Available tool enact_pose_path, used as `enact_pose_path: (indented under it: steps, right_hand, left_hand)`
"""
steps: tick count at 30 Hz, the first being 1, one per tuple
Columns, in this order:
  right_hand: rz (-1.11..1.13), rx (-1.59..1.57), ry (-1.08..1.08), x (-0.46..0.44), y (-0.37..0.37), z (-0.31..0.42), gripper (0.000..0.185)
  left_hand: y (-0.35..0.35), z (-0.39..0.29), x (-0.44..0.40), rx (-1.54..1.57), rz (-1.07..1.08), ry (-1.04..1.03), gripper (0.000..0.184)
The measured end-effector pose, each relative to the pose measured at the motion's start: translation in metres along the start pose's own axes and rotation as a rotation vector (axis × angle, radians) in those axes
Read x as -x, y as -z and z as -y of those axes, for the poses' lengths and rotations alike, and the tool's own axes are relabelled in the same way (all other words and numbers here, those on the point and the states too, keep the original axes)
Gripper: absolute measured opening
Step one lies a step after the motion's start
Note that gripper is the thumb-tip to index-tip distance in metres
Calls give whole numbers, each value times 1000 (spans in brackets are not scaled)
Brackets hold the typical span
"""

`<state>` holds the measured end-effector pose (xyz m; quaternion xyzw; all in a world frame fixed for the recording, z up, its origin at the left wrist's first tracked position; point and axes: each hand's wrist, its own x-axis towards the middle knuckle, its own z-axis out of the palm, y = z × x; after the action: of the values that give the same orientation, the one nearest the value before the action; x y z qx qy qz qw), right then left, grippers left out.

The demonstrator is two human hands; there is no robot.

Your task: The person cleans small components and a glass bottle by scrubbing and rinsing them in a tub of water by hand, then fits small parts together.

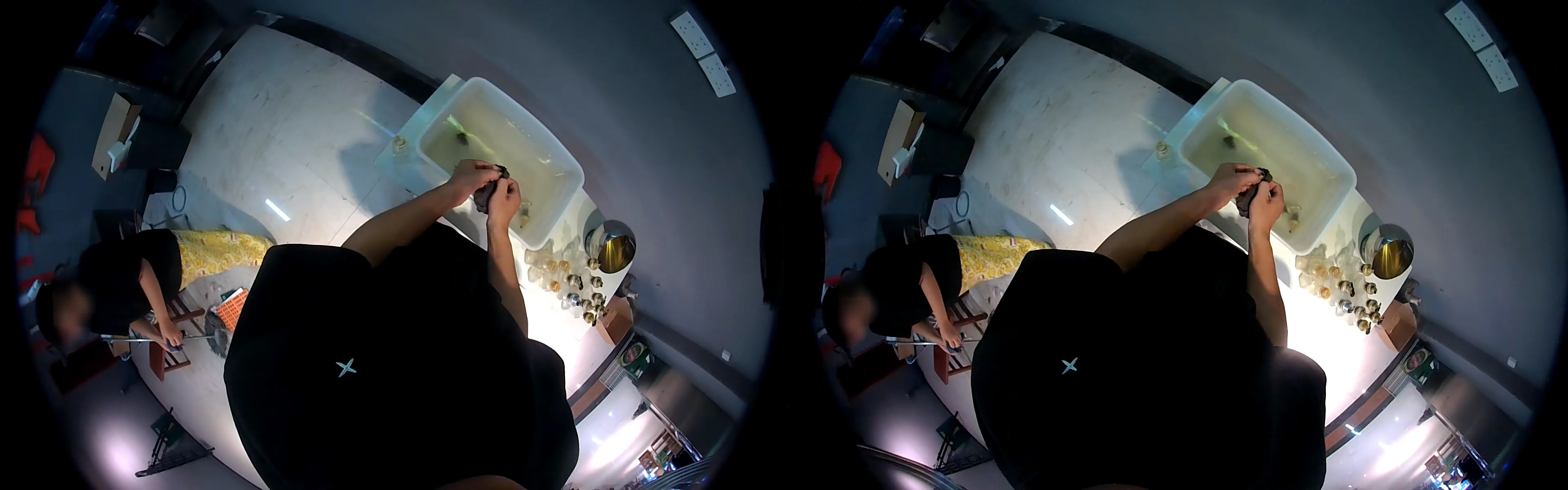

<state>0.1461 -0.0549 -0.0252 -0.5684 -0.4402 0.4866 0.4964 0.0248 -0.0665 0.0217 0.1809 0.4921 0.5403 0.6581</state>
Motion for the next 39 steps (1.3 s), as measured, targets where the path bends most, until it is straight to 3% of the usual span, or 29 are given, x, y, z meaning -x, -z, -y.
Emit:
enact_pose_path:
  steps: [20,25,31,34,39]
  right_hand:
    - [-36,80,38,-1,-7,5,23]
    - [-52,108,-84,-7,2,10,27]
    - [-24,-186,-91,-20,19,5,17]
    - [-124,-254,-93,-17,18,9,13]
    - [-95,-283,-61,-14,15,25,17]
  left_hand:
    - [5,-8,-7,-122,-13,-1,22]
    - [11,-1,-11,-64,66,20,27]
    - [18,-14,-19,230,75,46,20]
    - [15,-23,-16,297,55,14,24]
    - [12,-14,-23,252,75,21,29]
